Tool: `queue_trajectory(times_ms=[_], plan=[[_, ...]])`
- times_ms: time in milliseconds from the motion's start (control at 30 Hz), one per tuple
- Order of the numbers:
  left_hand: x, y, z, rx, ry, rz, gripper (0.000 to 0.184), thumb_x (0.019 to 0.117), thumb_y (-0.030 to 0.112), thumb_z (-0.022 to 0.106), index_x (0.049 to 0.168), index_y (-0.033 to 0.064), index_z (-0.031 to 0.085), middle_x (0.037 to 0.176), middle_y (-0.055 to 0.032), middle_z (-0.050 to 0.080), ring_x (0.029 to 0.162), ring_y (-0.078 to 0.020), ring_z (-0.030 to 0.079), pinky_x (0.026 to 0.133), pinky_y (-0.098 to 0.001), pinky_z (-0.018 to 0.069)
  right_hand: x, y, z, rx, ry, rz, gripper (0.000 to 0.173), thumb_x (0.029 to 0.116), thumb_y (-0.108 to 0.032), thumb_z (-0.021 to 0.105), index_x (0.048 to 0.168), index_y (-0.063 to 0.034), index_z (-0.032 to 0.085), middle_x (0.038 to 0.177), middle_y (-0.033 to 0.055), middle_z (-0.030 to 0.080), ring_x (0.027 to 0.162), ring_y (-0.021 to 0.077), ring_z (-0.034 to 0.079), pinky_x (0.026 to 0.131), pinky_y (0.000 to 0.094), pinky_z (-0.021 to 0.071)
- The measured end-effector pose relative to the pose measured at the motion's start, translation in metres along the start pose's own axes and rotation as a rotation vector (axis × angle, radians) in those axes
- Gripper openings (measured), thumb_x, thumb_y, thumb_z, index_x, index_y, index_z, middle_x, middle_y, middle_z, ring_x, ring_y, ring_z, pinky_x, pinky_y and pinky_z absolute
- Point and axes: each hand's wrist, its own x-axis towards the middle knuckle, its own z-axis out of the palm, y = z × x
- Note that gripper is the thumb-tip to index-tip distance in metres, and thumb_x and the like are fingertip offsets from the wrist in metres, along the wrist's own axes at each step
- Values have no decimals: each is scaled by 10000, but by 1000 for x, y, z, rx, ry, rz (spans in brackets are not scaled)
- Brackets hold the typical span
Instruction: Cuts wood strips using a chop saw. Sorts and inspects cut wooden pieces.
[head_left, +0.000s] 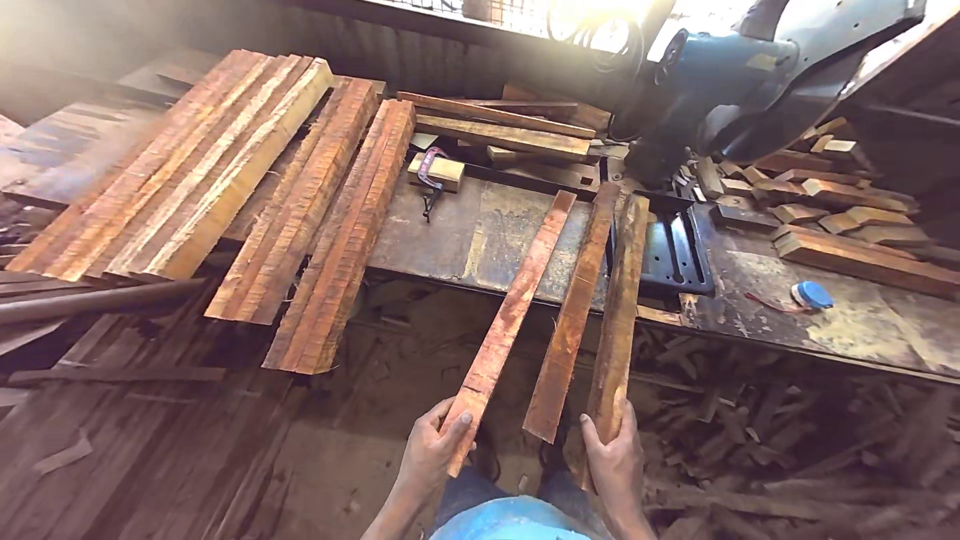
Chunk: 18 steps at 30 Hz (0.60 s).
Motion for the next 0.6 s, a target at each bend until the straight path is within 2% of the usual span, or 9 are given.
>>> queue_trajectory(times_ms=[100, 267, 467, 533, 600], plan=[[-16, -3, -1, -44, 26, 7, 456, 935, 374, 722, 1215, 16, 694, 962, -162, 748, 748, -280, 746, 656, -408, 657, 3, 2, -8, 75, 4, 3, 834, 783, -425, 763, 1487, -69, 490, 1196, 135, 705, 1006, 214, 711, 852, 475, 592], [-35, 0, -13, 4, 78, 75, 442, 922, 350, 741, 1221, 26, 707, 967, -152, 755, 751, -263, 745, 660, -395, 653, 6, -25, -11, 186, -18, 12, 791, 801, -389, 752, 1472, -59, 494, 1152, 85, 716, 947, 122, 716, 812, 372, 616], [-56, 4, -16, 49, 92, 165, 470, 914, 354, 763, 1262, 46, 698, 1018, -124, 762, 783, -257, 752, 684, -400, 663, -8, -59, 6, 262, -46, 40, 804, 822, -349, 780, 1494, -62, 447, 1201, 115, 694, 1023, 169, 705, 871, 407, 602], [-66, 1, -10, 62, 87, 188, 469, 922, 345, 757, 1280, 49, 692, 1050, -113, 762, 812, -249, 755, 709, -399, 665, -4, -65, 4, 219, -85, 27, 801, 851, -375, 776, 1499, -57, 430, 1251, 141, 669, 1088, 215, 686, 924, 446, 581], [-77, -2, 2, 54, 92, 205, 477, 915, 339, 760, 1280, 40, 689, 1044, -115, 763, 808, -248, 756, 708, -399, 666, 9, -69, -2, 163, -141, -16, 739, 918, -394, 719, 1510, -49, 442, 1342, 190, 620, 1208, 293, 632, 1018, 502, 526]])
